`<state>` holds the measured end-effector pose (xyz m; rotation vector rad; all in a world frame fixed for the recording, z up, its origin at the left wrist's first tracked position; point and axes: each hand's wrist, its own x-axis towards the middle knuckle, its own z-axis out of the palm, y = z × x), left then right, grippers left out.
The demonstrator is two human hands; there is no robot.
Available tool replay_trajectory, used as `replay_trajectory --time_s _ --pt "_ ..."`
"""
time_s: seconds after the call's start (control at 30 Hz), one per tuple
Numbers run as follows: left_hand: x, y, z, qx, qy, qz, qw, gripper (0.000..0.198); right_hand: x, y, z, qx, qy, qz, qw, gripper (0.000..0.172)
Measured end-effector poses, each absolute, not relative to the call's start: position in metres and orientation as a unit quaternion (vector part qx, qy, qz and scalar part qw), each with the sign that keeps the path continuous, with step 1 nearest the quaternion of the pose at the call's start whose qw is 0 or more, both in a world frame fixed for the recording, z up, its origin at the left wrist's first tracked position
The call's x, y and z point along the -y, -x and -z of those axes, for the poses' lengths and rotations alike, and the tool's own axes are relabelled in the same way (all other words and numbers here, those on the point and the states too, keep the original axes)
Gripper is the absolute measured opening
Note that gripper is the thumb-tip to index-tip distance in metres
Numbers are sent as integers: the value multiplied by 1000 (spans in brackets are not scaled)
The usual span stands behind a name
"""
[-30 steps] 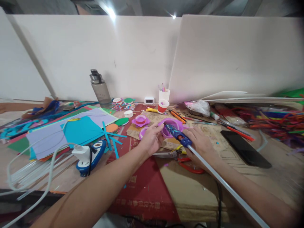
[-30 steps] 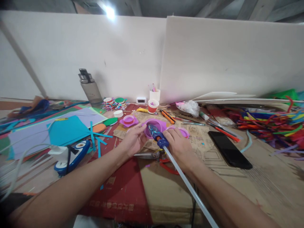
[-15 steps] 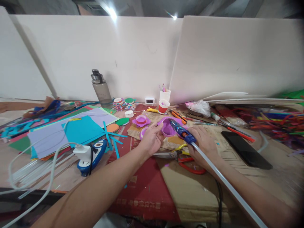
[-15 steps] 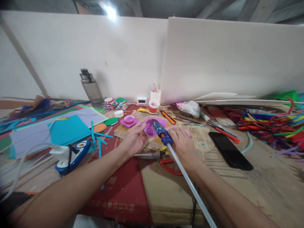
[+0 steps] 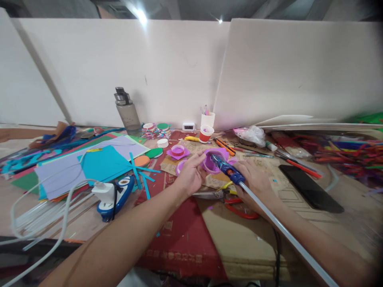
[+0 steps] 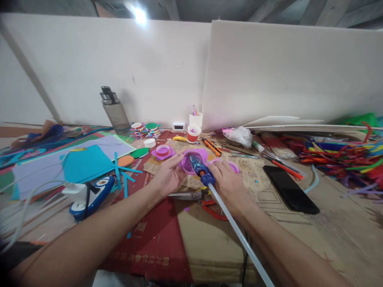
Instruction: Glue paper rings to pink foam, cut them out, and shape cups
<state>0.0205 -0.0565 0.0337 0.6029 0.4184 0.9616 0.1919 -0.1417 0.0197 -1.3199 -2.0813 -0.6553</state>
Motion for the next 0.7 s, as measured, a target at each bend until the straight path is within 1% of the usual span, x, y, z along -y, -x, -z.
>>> replay_trajectory --time_s 0.23,0.33,0.5,0.7 --pt "52 -22 -26 -189 -290 -454 821 14 146 -186 -24 807 480 208 274 33" --pt "54 -23 -27 -197 -294 -453 818 12 146 -185 -24 803 479 219 279 32" --pt "56 -23 -29 -197 -298 -456 815 16 144 -188 -22 793 483 228 294 28" --pt "56 -21 -30 -187 -300 -452 819 13 141 -191 -22 781 486 238 312 28"
